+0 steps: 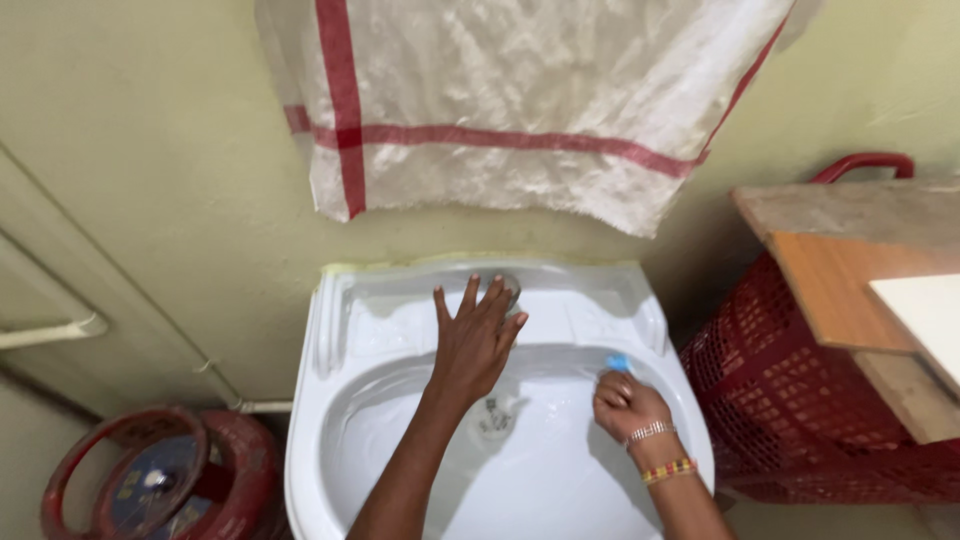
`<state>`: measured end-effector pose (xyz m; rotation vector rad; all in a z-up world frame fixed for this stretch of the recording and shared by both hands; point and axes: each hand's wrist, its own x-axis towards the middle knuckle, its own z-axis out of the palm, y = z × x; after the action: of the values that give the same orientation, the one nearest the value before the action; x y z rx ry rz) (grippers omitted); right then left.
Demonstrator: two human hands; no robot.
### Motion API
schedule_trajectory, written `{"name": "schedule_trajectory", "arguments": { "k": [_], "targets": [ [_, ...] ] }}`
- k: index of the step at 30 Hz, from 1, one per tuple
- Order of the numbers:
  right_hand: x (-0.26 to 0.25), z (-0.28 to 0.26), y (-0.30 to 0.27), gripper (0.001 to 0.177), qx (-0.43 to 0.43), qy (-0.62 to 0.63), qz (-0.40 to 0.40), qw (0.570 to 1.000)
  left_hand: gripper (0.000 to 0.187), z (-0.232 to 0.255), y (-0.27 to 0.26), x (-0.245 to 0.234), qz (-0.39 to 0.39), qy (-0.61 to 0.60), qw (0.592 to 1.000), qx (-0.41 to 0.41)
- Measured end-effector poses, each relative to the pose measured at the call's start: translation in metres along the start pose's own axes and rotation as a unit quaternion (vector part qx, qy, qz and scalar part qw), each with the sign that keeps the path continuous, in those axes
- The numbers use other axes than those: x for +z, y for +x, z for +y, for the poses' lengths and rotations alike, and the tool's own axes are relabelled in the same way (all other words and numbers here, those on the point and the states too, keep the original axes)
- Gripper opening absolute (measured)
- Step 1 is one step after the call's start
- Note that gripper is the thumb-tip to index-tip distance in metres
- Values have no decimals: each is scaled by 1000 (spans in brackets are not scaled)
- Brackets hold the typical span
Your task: The person scrubs the interior basin and rim of a white wall-mounted sink using a blue toothbrush. They repeatedly scrub the surface and rinse the brush under the running tap water throughout the clip.
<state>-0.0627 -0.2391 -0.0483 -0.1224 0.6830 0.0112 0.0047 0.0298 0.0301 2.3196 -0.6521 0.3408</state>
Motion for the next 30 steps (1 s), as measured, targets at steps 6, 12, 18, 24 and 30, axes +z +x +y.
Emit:
{"name": "schedule_trajectory", "arguments": {
  "k": [6, 12, 18, 24, 30],
  "targets": [
    [-14, 40, 44, 36, 119, -453, 5, 883, 60, -3, -2, 2, 22, 6, 1000, 11],
    [-23, 3, 30, 29, -237, -970, 22, 46, 60, -2, -1, 1, 29, -1, 1000, 10],
    [-21, 5, 31, 14, -319, -939, 47, -120, 64, -2, -3, 6, 39, 1, 999, 19],
    [-15, 103, 83, 14, -284, -949, -113, -73, 64, -5, -2, 7, 47, -1, 999, 25],
    [10, 202, 53, 27, -147, -961, -228, -48, 63, -7, -2, 10, 46, 13, 999, 16]
  ]
}}
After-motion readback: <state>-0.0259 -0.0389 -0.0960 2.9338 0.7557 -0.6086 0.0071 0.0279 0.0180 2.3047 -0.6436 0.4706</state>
